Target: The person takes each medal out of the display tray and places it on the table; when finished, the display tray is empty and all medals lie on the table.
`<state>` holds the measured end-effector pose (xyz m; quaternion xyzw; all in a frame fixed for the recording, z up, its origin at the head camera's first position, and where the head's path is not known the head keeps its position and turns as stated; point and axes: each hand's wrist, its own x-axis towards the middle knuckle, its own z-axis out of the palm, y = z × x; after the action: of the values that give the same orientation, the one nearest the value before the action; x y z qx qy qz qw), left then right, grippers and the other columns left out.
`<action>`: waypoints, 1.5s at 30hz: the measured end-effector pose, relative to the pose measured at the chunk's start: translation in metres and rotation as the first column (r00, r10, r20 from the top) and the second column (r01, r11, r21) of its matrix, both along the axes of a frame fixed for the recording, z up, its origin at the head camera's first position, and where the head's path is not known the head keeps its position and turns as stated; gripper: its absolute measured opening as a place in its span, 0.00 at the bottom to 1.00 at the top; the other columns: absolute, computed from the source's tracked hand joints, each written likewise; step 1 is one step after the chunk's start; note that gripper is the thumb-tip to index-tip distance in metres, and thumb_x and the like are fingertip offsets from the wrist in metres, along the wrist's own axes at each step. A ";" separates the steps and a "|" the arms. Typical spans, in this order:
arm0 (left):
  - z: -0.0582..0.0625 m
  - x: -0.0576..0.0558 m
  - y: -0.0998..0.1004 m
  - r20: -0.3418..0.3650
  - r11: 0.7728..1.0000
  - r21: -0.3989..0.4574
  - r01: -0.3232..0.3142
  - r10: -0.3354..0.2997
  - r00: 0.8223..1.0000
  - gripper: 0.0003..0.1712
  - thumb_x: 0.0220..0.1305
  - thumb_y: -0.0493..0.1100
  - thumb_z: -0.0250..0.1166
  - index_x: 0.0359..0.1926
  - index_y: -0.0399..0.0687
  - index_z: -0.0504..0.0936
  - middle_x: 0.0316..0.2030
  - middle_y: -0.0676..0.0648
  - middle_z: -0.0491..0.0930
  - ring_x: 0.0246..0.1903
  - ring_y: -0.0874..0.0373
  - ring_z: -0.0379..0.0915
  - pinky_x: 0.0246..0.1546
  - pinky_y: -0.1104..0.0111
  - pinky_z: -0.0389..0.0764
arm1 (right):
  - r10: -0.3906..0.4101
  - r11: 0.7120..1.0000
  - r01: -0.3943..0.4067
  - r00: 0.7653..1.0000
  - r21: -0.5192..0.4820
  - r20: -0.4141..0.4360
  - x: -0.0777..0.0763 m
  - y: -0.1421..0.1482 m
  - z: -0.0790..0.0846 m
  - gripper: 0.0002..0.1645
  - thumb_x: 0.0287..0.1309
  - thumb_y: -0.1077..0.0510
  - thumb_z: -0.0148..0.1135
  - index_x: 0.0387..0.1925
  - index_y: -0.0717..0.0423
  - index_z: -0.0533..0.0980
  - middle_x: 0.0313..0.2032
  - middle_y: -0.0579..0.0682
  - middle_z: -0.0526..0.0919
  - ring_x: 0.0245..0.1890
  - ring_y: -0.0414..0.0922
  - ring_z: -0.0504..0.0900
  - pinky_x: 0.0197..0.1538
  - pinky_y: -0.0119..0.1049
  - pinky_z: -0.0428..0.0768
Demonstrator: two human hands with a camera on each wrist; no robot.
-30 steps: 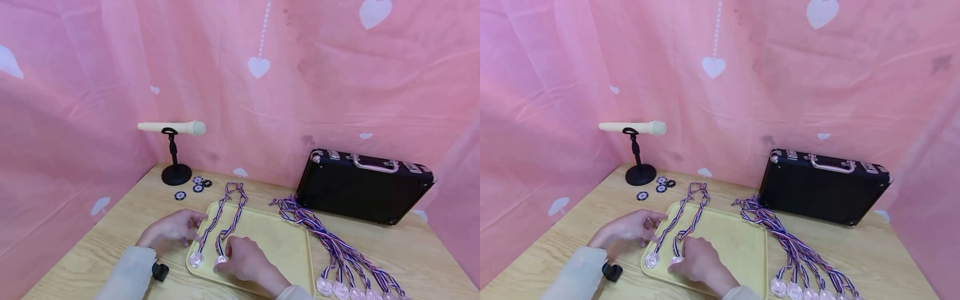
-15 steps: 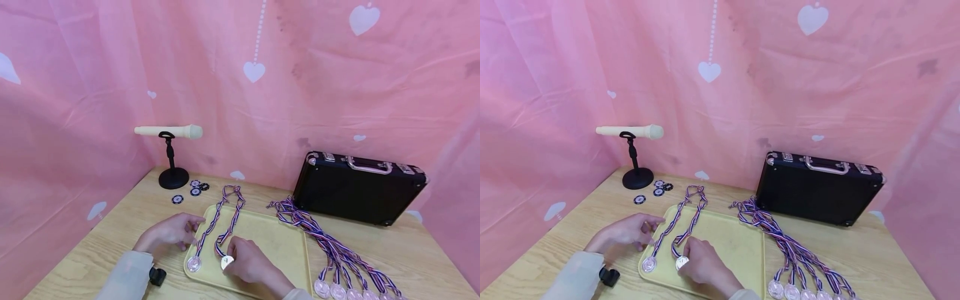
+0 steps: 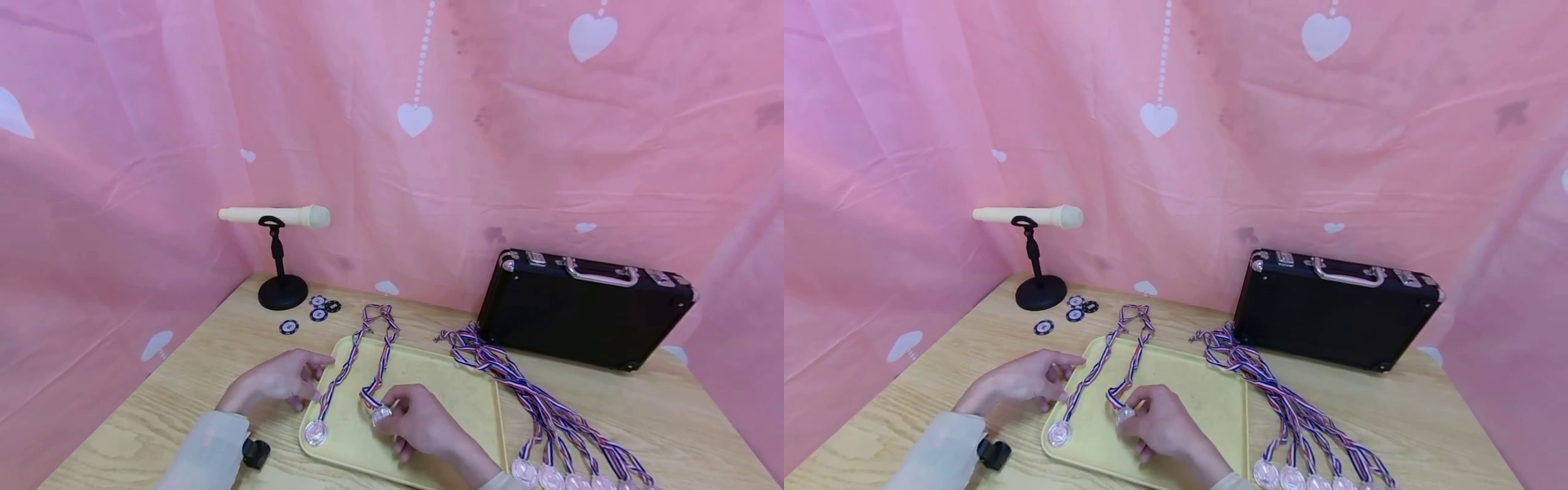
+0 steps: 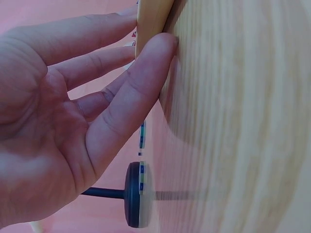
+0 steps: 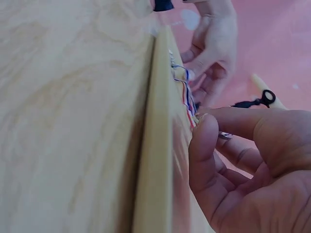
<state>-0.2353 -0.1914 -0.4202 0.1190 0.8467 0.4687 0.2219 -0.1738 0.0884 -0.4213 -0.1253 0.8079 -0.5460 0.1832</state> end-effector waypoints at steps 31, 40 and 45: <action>-0.003 0.002 0.002 0.006 0.999 0.019 0.040 -0.040 0.999 0.42 0.59 0.24 0.71 0.75 0.36 0.70 0.47 0.42 0.73 0.33 0.53 0.77 0.29 0.60 0.88 | -0.107 0.977 0.131 0.984 -0.170 0.142 0.002 0.155 0.048 0.25 0.70 0.61 0.63 0.65 0.64 0.72 0.35 0.44 0.78 0.24 0.35 0.76 0.24 0.26 0.76; 0.000 0.001 -0.002 0.006 0.999 0.014 0.035 -0.035 0.999 0.42 0.60 0.24 0.70 0.76 0.36 0.70 0.48 0.42 0.73 0.34 0.52 0.76 0.30 0.60 0.88 | -0.102 0.979 0.113 0.992 -0.172 0.070 -0.001 0.204 0.082 0.14 0.74 0.62 0.59 0.52 0.41 0.80 0.32 0.42 0.79 0.24 0.36 0.76 0.24 0.27 0.78; 0.000 0.000 -0.004 0.010 0.999 0.011 0.040 -0.040 0.999 0.42 0.60 0.25 0.70 0.76 0.36 0.70 0.48 0.42 0.73 0.36 0.52 0.76 0.32 0.59 0.88 | -0.151 0.977 0.155 0.988 -0.145 0.040 -0.005 0.224 0.104 0.14 0.76 0.62 0.57 0.50 0.38 0.81 0.37 0.41 0.80 0.26 0.37 0.77 0.25 0.28 0.78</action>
<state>-0.2352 -0.1949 -0.4198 0.1347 0.8406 0.4692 0.2349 -0.1791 0.3125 -0.3168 -0.0682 0.7696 -0.6187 0.1424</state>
